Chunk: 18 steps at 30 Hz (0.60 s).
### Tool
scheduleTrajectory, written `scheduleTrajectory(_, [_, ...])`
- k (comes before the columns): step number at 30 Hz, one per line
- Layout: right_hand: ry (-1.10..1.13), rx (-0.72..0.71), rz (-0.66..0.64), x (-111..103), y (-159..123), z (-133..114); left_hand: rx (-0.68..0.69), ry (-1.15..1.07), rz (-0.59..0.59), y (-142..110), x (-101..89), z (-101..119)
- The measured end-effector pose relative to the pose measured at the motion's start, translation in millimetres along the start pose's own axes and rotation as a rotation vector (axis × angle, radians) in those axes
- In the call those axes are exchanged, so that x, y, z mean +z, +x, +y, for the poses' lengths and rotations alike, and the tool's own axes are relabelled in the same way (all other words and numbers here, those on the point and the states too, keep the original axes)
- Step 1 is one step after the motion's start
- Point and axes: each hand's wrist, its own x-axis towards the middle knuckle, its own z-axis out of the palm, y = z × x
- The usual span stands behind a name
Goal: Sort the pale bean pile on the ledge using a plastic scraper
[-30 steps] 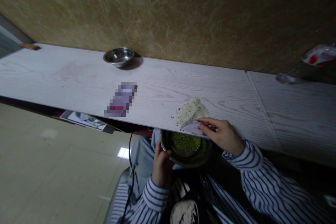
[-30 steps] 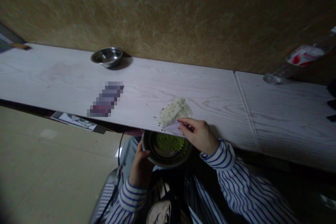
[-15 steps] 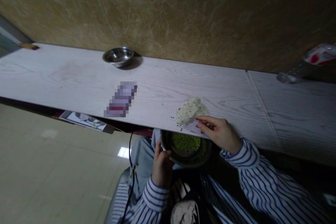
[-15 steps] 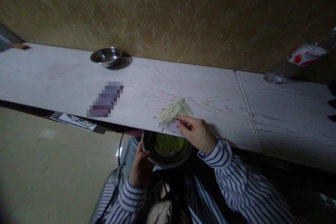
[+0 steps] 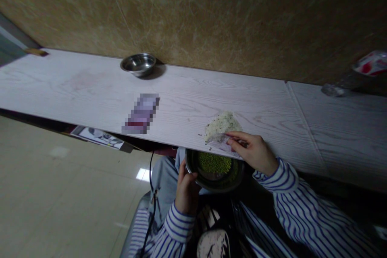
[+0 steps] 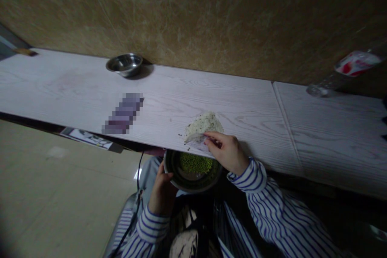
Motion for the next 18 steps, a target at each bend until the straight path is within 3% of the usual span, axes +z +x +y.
scheduleTrajectory(18, [-0.019, 0.001, 0.042, -2.7, 3.8, 4.6, -0.009, 0.011, -0.004, 1.3, -1.7, 0.9])
